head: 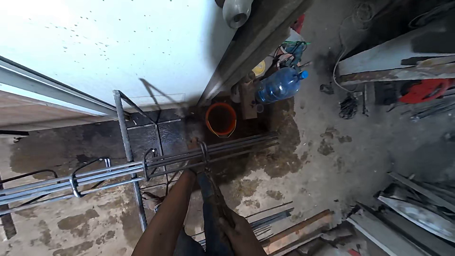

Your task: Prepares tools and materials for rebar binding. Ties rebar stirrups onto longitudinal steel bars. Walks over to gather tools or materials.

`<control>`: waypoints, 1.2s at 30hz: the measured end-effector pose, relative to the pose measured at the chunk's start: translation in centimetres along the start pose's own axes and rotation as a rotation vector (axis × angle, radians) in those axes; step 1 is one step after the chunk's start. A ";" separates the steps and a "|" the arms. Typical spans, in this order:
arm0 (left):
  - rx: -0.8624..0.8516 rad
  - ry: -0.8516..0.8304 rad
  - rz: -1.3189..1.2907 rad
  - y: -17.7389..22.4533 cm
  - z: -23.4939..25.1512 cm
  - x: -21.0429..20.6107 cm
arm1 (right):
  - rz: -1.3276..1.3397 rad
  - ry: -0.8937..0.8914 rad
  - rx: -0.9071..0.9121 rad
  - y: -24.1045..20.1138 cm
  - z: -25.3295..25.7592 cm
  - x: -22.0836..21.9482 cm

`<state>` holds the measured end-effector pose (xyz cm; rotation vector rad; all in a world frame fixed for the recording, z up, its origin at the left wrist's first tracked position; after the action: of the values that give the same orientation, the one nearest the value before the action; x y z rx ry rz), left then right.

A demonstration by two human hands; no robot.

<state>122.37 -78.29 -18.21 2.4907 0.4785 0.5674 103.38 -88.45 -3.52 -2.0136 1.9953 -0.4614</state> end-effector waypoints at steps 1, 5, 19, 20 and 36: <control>0.005 0.001 -0.013 -0.3 0.2 -0.2 | -0.095 0.030 0.002 -0.1 -0.1 0.0; -0.001 0.087 -0.086 0.1 0.3 -0.1 | -0.261 0.130 0.018 -0.1 -0.2 -0.1; 0.053 -0.033 -0.026 0.8 -1.0 0.7 | 0.010 0.048 -0.010 0.0 0.0 0.3; 0.048 -0.025 -0.026 0.8 -1.1 0.7 | -0.244 0.197 0.028 -1.0 -0.8 0.3; 0.037 0.041 -0.080 0.3 -0.6 0.2 | 0.908 -0.463 -0.174 1.5 -0.2 0.0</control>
<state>122.31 -78.20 -17.50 2.4863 0.6063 0.5834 101.96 -88.43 -3.98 -0.9417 2.3685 0.3510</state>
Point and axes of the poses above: each hand's wrist, its own z-axis towards the middle knuckle, its own x-axis out of the back of the hand, y = z × x, the point moved 4 cm from there along z, towards the middle knuckle, and after that the axes turned 10 degrees about z, right-handed, at the moved point
